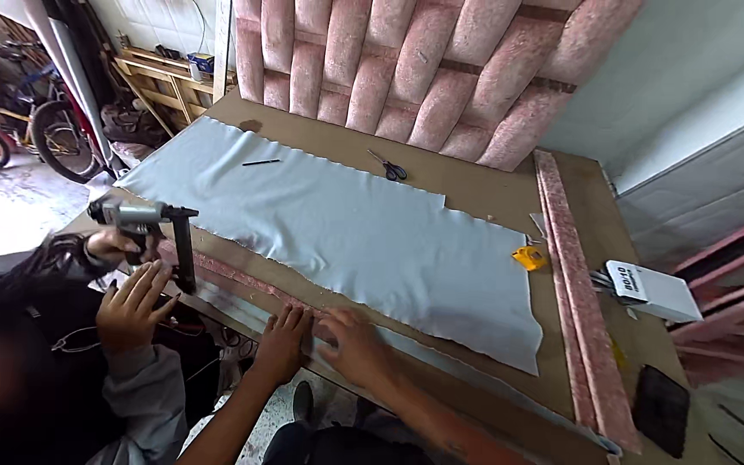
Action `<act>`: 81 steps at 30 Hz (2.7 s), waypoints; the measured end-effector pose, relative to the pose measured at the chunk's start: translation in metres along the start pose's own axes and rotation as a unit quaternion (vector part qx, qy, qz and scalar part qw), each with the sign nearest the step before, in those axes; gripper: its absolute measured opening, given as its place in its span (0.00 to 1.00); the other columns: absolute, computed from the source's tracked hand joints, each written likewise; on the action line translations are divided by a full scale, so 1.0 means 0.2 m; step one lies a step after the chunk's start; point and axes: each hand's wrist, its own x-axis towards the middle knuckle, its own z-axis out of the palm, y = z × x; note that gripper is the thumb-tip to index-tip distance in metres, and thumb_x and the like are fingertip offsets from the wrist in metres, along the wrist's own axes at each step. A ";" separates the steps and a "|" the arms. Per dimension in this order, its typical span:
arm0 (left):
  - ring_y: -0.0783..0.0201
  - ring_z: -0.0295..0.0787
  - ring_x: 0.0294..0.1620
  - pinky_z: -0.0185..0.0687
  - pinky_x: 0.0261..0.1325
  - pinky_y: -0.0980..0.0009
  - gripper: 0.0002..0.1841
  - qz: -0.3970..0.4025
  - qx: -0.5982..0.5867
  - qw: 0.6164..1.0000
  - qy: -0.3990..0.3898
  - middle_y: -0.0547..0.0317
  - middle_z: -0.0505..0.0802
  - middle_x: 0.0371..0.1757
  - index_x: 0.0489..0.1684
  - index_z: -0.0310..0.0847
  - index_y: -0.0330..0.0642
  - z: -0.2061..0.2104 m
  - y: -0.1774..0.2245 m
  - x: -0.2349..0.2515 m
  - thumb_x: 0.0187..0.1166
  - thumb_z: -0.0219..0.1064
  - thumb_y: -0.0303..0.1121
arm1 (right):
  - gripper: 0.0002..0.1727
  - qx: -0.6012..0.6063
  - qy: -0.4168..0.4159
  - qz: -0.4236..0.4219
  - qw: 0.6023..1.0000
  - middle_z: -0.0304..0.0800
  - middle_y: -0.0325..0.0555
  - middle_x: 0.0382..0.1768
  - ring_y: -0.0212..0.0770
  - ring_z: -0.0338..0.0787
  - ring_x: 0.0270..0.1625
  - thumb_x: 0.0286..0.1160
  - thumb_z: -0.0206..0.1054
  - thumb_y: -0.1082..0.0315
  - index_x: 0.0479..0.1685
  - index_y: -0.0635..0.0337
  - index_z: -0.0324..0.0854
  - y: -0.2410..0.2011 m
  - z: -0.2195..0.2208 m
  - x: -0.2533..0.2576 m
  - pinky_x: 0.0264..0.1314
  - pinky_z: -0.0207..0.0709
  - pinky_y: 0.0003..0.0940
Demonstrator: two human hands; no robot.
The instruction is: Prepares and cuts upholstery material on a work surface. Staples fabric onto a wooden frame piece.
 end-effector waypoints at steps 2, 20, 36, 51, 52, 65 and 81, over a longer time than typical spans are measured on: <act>0.41 0.47 0.95 0.53 0.87 0.32 0.45 -0.029 0.003 1.000 0.006 0.50 0.64 0.93 0.94 0.56 0.59 0.00 0.06 0.02 0.70 0.72 0.38 | 0.28 -0.029 0.037 0.027 0.999 0.79 0.44 0.78 0.51 0.74 0.82 0.74 0.68 0.47 0.74 0.42 0.82 0.19 -0.04 0.02 0.80 0.70 0.59; 0.48 0.70 0.84 0.58 0.89 0.44 0.24 -0.095 -0.003 0.986 0.136 0.53 0.84 0.77 0.75 0.83 0.64 0.10 0.22 0.09 0.77 0.70 0.45 | 0.28 -0.075 -0.050 -0.041 0.995 0.76 0.59 0.75 0.58 0.75 0.79 0.73 0.69 0.61 0.74 0.59 0.81 0.41 0.10 -0.18 0.79 0.74 0.52; 0.46 0.56 0.93 0.58 0.88 0.41 0.26 -0.142 -0.028 0.978 0.147 0.51 0.70 0.90 0.78 0.80 0.61 0.14 0.32 0.04 0.78 0.65 0.46 | 0.30 -0.078 -0.140 -0.015 0.987 0.75 0.64 0.74 0.64 0.74 0.79 0.80 0.65 0.54 0.76 0.63 0.77 0.35 0.02 -0.18 0.78 0.74 0.57; 0.44 0.58 0.92 0.60 0.89 0.44 0.33 -0.101 -0.003 0.990 0.099 0.47 0.72 0.88 0.87 0.68 0.49 0.16 0.40 0.03 0.76 0.64 0.37 | 0.28 -0.089 -0.088 -0.031 0.992 0.75 0.65 0.76 0.66 0.71 0.81 0.77 0.67 0.49 0.69 0.60 0.85 0.37 0.03 -0.25 0.80 0.67 0.65; 0.43 0.57 0.92 0.59 0.89 0.44 0.34 -0.101 0.000 0.990 0.094 0.46 0.71 0.88 0.88 0.67 0.49 0.17 0.41 0.03 0.76 0.64 0.38 | 0.28 -0.090 -0.092 -0.028 0.991 0.75 0.65 0.76 0.65 0.71 0.81 0.78 0.67 0.49 0.70 0.59 0.84 0.36 0.03 -0.26 0.79 0.67 0.64; 0.44 0.52 0.94 0.57 0.89 0.43 0.36 -0.132 -0.037 0.986 0.097 0.49 0.67 0.91 0.89 0.64 0.52 0.20 0.39 0.03 0.76 0.66 0.40 | 0.28 -0.104 -0.107 -0.023 0.989 0.74 0.60 0.76 0.62 0.71 0.81 0.78 0.64 0.48 0.72 0.55 0.83 0.37 0.08 -0.20 0.79 0.69 0.59; 0.46 0.54 0.94 0.58 0.88 0.41 0.36 -0.146 -0.053 0.985 0.076 0.51 0.65 0.92 0.90 0.64 0.50 0.16 0.38 0.04 0.77 0.64 0.43 | 0.30 -0.120 -0.136 -0.029 0.983 0.76 0.60 0.74 0.61 0.72 0.81 0.80 0.62 0.48 0.73 0.59 0.81 0.36 0.04 -0.14 0.82 0.69 0.57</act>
